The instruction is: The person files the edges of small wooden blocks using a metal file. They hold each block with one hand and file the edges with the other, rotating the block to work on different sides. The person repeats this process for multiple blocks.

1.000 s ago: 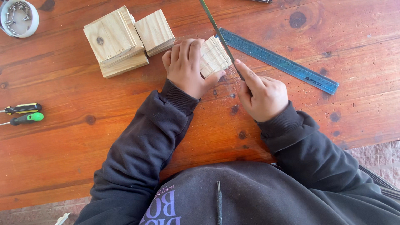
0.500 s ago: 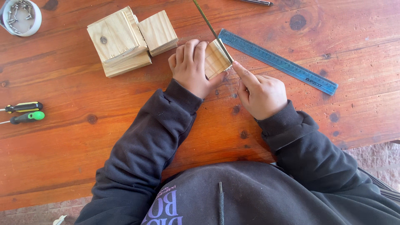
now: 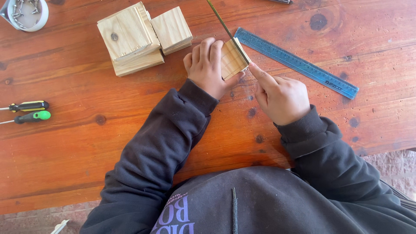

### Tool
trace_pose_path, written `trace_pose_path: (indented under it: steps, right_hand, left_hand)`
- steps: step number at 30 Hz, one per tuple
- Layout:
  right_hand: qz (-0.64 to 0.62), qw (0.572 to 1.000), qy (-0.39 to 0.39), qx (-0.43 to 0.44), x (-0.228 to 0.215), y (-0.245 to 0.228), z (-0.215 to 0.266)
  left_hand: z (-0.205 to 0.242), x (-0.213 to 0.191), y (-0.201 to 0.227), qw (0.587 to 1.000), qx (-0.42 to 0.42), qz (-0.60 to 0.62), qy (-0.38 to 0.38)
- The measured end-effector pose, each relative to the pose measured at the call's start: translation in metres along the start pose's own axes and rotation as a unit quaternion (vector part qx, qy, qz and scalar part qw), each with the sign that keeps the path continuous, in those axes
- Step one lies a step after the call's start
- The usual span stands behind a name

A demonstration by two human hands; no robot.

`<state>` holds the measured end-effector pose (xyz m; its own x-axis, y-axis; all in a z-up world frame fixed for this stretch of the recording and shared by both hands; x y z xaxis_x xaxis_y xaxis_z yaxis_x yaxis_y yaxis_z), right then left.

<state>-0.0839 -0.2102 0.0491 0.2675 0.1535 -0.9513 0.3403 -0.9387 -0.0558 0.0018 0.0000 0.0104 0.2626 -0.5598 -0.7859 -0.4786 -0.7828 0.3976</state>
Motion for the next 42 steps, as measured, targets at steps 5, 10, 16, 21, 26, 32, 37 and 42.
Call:
trace_pose_path:
  steps: [5, 10, 16, 21, 26, 32, 37, 42]
  right_hand:
    - [0.007, 1.000, -0.013, -0.009, -0.003, 0.000, 0.002]
    - [-0.013, 1.000, 0.004, 0.009, -0.002, 0.002, 0.000]
    - [0.027, 1.000, -0.013, 0.005, -0.003, -0.003, -0.010]
    - [0.030, 0.999, 0.013, -0.020, 0.011, -0.003, -0.035]
    - [0.032, 0.999, 0.013, -0.029, 0.025, -0.003, -0.056]
    - [0.016, 0.999, -0.009, -0.031, 0.010, -0.001, -0.038]
    - [0.006, 0.999, 0.020, -0.024, 0.026, -0.001, -0.060]
    - [0.049, 0.998, 0.011, -0.043, 0.041, -0.001, -0.075]
  left_hand:
    - [0.000, -0.002, 0.002, 1.000, 0.002, -0.005, 0.013]
    - [-0.002, -0.001, 0.000, 1.000, -0.004, 0.006, 0.007]
    - [-0.001, 0.002, -0.002, 1.000, -0.010, 0.019, 0.000]
    - [0.000, 0.008, -0.005, 0.998, -0.033, 0.022, -0.040]
    - [0.001, 0.008, -0.004, 1.000, -0.004, -0.009, 0.011]
    - [0.000, 0.003, -0.003, 1.000, -0.006, -0.020, -0.011]
    - [0.001, 0.013, -0.009, 0.998, -0.020, 0.003, -0.053]
    - [0.004, 0.016, -0.010, 1.000, -0.008, -0.012, -0.013]
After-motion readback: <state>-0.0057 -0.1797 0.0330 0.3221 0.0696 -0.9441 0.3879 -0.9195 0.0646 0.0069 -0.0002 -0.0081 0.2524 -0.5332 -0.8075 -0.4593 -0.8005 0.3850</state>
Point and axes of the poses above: each hand's wrist, its own z-axis away from the middle knuckle, its own x-axis out of the palm, y = z × x, the point moved 2 cm from there along -z, towards the middle knuckle, and after that the axes turned 6 degrees about z, right-handed, at the moved point
